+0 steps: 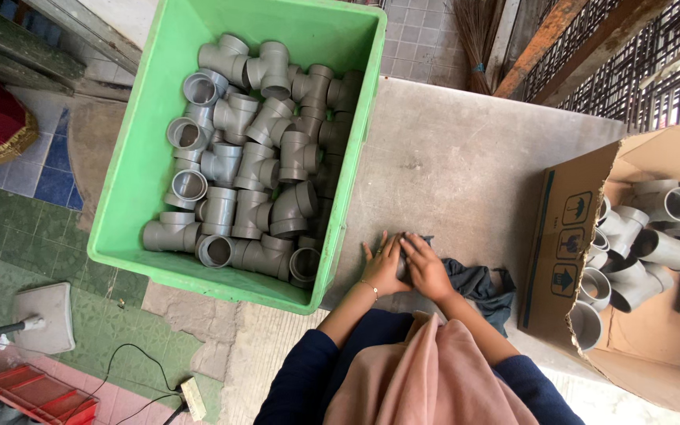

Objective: The person wipes PVC tee fittings with a cloth and transfers them from a green bin into a cardboard box.

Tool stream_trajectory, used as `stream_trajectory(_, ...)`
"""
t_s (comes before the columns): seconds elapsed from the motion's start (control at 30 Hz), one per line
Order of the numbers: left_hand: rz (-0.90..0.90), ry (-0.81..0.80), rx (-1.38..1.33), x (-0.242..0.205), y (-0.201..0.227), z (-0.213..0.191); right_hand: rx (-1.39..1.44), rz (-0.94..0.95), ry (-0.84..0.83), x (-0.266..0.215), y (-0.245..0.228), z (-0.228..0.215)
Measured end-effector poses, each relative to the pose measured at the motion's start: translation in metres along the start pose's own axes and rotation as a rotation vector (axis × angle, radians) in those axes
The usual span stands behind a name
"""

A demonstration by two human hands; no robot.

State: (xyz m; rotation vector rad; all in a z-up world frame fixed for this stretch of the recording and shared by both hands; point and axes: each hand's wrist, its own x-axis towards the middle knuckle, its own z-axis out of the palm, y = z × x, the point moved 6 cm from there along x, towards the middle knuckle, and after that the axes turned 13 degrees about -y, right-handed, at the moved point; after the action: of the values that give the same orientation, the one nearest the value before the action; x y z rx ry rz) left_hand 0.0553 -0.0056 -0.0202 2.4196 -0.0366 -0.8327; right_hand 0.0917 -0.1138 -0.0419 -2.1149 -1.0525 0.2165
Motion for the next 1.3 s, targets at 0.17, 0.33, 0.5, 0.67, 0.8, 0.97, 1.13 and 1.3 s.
stream_trajectory(0.17, 0.023, 0.001, -0.06, 0.007, -0.007, 0.007, 0.368, 0.428, -0.002, -0.007, 0.101, 0.024)
stream_trajectory(0.33, 0.018, -0.007, -0.068, 0.008, -0.008, 0.004, 0.162, 0.331, 0.031, -0.021, 0.02, 0.005)
stream_trajectory(0.5, -0.006, -0.06, 0.039, 0.011, -0.004, 0.001, -0.228, -0.167, -0.18, -0.081, -0.015, 0.013)
stream_trajectory(0.67, -0.005, -0.185, 0.164, 0.016, 0.012, -0.018, -0.191, -0.27, -0.075, -0.106, -0.017, -0.023)
stream_trajectory(0.8, -0.016, -0.353, 0.489, 0.028, 0.021, -0.024, -0.06, 0.004, 0.036, -0.135, 0.027, -0.023)
stream_trajectory(0.97, 0.05, -0.025, 0.553, 0.022, 0.046, -0.039, 0.061, 0.262, 0.269, -0.097, 0.017, -0.068)
stream_trajectory(1.13, -0.144, -0.008, 0.319, -0.005, 0.036, -0.019, -0.018, 0.193, 0.223, -0.041, -0.006, -0.065)
stream_trajectory(1.3, -0.121, 0.078, 0.288, 0.001, 0.005, 0.029, -0.484, 0.164, -0.106, -0.007, 0.005, -0.012)
